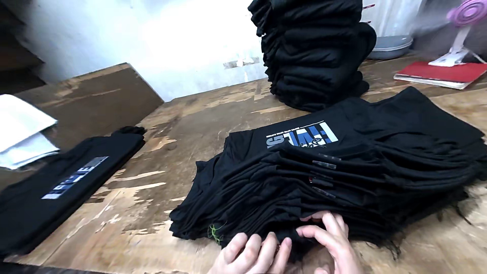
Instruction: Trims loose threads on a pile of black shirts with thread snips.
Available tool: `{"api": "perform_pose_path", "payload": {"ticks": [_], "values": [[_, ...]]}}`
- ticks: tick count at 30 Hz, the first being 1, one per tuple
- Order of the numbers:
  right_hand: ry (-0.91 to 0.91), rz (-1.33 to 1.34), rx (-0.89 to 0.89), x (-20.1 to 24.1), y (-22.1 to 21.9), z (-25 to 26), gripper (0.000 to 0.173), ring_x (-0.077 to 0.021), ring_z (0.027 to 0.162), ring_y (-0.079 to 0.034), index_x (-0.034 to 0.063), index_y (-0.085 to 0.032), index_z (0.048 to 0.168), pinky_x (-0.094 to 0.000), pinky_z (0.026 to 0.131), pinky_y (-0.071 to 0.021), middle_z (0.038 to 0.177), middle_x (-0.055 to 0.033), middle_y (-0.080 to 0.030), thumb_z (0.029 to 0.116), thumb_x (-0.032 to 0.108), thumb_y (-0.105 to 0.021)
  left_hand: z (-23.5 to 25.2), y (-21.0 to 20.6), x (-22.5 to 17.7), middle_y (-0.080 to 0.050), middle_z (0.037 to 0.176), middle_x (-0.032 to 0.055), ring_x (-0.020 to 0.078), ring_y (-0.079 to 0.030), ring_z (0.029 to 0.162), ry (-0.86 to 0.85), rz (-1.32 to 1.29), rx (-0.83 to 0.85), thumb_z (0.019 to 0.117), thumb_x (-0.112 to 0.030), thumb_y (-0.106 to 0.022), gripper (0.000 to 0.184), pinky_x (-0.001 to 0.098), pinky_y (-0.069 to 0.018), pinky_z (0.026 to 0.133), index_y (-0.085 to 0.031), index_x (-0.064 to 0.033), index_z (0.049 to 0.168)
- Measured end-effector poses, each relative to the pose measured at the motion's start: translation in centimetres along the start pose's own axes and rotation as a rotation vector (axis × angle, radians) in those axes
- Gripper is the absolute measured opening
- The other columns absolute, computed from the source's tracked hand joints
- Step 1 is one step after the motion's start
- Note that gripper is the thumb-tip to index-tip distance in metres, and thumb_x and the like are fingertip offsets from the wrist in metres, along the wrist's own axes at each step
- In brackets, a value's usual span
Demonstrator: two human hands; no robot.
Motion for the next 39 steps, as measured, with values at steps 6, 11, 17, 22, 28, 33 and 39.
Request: {"api": "perform_pose_path", "payload": {"ticks": [6, 11, 17, 22, 28, 33, 39], "values": [[0.004, 0.019, 0.003, -0.1, 0.1, 0.0, 0.039, -0.0348, 0.123, -0.052, 0.0183, -0.078, 0.110, -0.0582, 0.100, -0.0370, 0.129, -0.0129, -0.064, 0.0762, 0.026, -0.060, 0.3, -0.2, 0.3, -0.066, 0.107, -0.0016, 0.0173, -0.056, 0.097, 0.290, -0.292, -0.046, 0.1020, -0.028, -0.060, 0.025, 0.0334, -0.0410, 0.090, -0.066, -0.0277, 0.126], [0.152, -0.040, -0.184, 0.5, -1.1, -0.2, 0.010, -0.0197, 0.110, -0.061, 0.0152, -0.081, 0.093, -0.0392, 0.098, -0.0485, 0.107, -0.0037, -0.071, 0.0904, 0.025, -0.078, 1.8, 0.6, 0.8, -0.067, 0.072, 0.0005, 0.0057, -0.062, 0.065, 0.854, -0.608, 0.111, 0.0901, -0.032, -0.078, 0.021, 0.0231, -0.0524, 0.057, -0.077, -0.0115, 0.084], [0.244, -0.041, -0.372, 1.2, -2.7, -1.3, 0.006, -0.0126, 0.098, -0.067, 0.0036, -0.078, 0.088, -0.0219, 0.088, -0.0564, 0.097, -0.0104, -0.070, 0.0902, 0.009, -0.075, 3.0, -2.9, 0.2, -0.071, 0.074, -0.0034, 0.0027, -0.064, 0.064, 1.189, -1.060, 0.275, 0.0909, -0.021, -0.075, 0.013, 0.0237, -0.0545, 0.061, -0.075, -0.0095, 0.086], [-0.074, 0.367, -0.325, -0.2, -1.4, -0.7, 0.003, -0.0075, 0.079, -0.071, -0.0011, -0.076, 0.087, -0.0235, 0.068, -0.0656, 0.101, -0.0111, -0.062, 0.0881, 0.001, -0.075, 1.9, -2.9, -0.4, -0.071, 0.079, -0.0001, 0.0036, -0.065, 0.067, 1.264, -1.277, 0.059, 0.0919, -0.005, -0.072, 0.005, 0.0217, -0.0547, 0.063, -0.072, -0.0014, 0.095], [0.119, 0.065, -0.527, 0.1, -0.3, -2.8, 0.005, -0.0043, 0.099, -0.063, 0.0073, -0.079, 0.088, -0.0151, 0.090, -0.0532, 0.096, -0.0048, -0.064, 0.0876, 0.012, -0.080, 2.0, -0.2, -0.5, -0.072, 0.102, 0.0009, 0.0133, -0.065, 0.097, 0.811, -0.708, 0.137, 0.0836, -0.034, -0.085, 0.027, 0.0333, -0.0519, 0.084, -0.080, -0.0190, 0.106], [0.120, 0.049, -0.519, 0.5, -0.4, -3.2, 0.005, -0.0019, 0.098, -0.063, 0.0077, -0.079, 0.087, -0.0126, 0.088, -0.0531, 0.097, -0.0047, -0.064, 0.0879, 0.012, -0.080, 2.7, -1.1, -1.4, -0.072, 0.091, -0.0072, 0.0118, -0.062, 0.086, 0.626, -0.466, 0.103, 0.0913, -0.037, -0.076, 0.014, 0.0322, -0.0469, 0.075, -0.080, -0.0239, 0.095], [-0.019, -0.241, -0.289, 0.3, -0.2, -4.4, 0.021, -0.0223, 0.104, -0.068, 0.0082, -0.076, 0.085, -0.0360, 0.091, -0.0555, 0.105, -0.0119, -0.073, 0.0947, 0.024, -0.067, 2.7, -3.5, 0.7, -0.060, 0.080, 0.0000, 0.0191, -0.061, 0.079, 0.374, -0.566, 0.269, 0.0950, -0.024, -0.063, 0.015, 0.0387, -0.0492, 0.071, -0.076, -0.0284, 0.102]]}}
Point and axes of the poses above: each hand's wrist, its own z-axis towards the middle knuckle, its own y-axis out of the back of the hand, x = y × z, the point moved 4 cm from there along z, towards the middle knuckle
